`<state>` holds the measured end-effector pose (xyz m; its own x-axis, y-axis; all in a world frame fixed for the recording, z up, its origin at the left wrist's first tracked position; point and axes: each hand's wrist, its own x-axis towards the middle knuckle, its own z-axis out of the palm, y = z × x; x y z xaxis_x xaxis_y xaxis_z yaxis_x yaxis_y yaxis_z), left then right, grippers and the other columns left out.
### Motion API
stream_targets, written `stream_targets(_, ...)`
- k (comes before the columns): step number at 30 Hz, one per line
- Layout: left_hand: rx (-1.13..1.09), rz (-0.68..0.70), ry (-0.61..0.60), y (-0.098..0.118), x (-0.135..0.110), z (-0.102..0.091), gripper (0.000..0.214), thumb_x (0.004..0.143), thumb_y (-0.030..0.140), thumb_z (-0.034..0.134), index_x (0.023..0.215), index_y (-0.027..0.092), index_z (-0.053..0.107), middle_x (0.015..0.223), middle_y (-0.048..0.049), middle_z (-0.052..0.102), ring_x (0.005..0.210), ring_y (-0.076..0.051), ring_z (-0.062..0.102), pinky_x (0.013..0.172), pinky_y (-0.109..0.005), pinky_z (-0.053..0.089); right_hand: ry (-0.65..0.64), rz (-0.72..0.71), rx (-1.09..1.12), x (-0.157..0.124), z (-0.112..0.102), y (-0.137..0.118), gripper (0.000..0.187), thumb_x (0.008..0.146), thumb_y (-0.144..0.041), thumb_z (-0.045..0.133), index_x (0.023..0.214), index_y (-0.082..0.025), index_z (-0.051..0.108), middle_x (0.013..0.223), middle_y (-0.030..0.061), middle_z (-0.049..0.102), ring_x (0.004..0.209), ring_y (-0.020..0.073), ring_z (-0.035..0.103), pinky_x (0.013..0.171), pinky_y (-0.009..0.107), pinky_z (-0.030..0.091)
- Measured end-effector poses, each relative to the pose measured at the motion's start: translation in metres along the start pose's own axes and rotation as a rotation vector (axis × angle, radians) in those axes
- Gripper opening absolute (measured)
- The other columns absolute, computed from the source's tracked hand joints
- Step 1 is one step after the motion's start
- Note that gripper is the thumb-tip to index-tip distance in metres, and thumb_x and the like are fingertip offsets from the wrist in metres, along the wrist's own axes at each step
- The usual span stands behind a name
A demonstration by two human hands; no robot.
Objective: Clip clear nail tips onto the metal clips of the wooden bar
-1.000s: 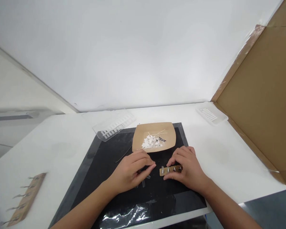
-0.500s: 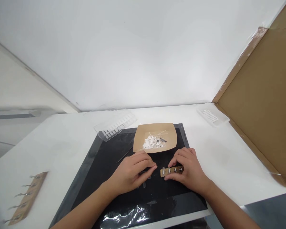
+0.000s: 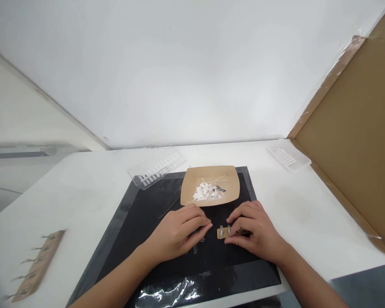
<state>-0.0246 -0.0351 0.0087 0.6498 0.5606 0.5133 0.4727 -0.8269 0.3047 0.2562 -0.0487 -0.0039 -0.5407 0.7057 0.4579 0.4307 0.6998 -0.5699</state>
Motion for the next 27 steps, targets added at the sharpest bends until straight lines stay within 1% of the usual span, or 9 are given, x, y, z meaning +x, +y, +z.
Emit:
stream_targets(3, 0.010, 0.001, -0.006, 0.000, 0.000, -0.001, 0.012, 0.105, 0.021, 0.060, 0.096, 0.018, 0.068, 0.084, -0.0028, 0.070, 0.076, -0.015, 0.065, 0.062, -0.026, 0.050, 0.009, -0.045, -0.014, 0.001, 0.000, 0.000, 0.019, 0.095, -0.036, 0.083, 0.088, -0.024, 0.070, 0.101, 0.0006, 0.078, 0.091, 0.0185, 0.069, 0.086, 0.040, 0.044)
stream_targets(5, 0.014, 0.003, -0.002, 0.000, 0.000, -0.001, 0.013, 0.105, 0.020, 0.060, 0.095, 0.018, 0.068, 0.083, -0.0028, 0.070, 0.075, -0.015, 0.065, 0.062, -0.026, 0.050, 0.011, -0.058, -0.025, 0.001, -0.001, 0.000, 0.018, 0.095, -0.036, 0.083, 0.089, -0.024, 0.070, 0.100, 0.0002, 0.078, 0.091, 0.0180, 0.070, 0.085, 0.040, 0.045)
stream_targets(11, 0.030, 0.007, -0.003, 0.000, 0.001, -0.002, 0.015, 0.106, 0.021, 0.059, 0.093, 0.018, 0.067, 0.083, -0.0032, 0.070, 0.073, -0.015, 0.064, 0.063, -0.026, 0.050, 0.001, -0.078, -0.064, 0.000, -0.001, 0.001, 0.011, 0.096, -0.032, 0.082, 0.099, -0.027, 0.073, 0.100, -0.0006, 0.079, 0.093, 0.0186, 0.071, 0.086, 0.040, 0.048)
stream_targets(17, 0.039, 0.010, -0.002, 0.000, 0.000, -0.001, 0.015, 0.105, 0.021, 0.061, 0.091, 0.017, 0.066, 0.083, -0.0028, 0.070, 0.074, -0.015, 0.066, 0.064, -0.025, 0.052, 0.013, -0.109, -0.125, -0.001, 0.000, -0.002, 0.013, 0.098, -0.025, 0.080, 0.091, -0.024, 0.068, 0.097, -0.0012, 0.078, 0.089, 0.0172, 0.069, 0.082, 0.038, 0.045)
stream_targets(23, -0.009, 0.004, -0.015, -0.002, 0.000, 0.001, 0.012, 0.105, 0.021, 0.061, 0.097, 0.018, 0.069, 0.087, -0.0035, 0.072, 0.079, -0.015, 0.068, 0.069, -0.025, 0.055, -0.036, -0.100, -0.197, -0.001, -0.001, -0.007, 0.008, 0.103, -0.024, 0.073, 0.096, -0.022, 0.069, 0.091, -0.0006, 0.074, 0.090, 0.0171, 0.068, 0.083, 0.038, 0.041)
stream_targets(27, -0.063, 0.002, -0.034, 0.002, 0.001, 0.001, 0.010, 0.104, 0.021, 0.062, 0.105, 0.019, 0.071, 0.093, -0.0053, 0.073, 0.086, -0.017, 0.068, 0.073, -0.027, 0.057, -0.038, -0.090, -0.209, 0.000, 0.000, -0.009, 0.016, 0.104, -0.024, 0.071, 0.089, -0.022, 0.066, 0.089, -0.0003, 0.074, 0.089, 0.0169, 0.067, 0.082, 0.039, 0.039)
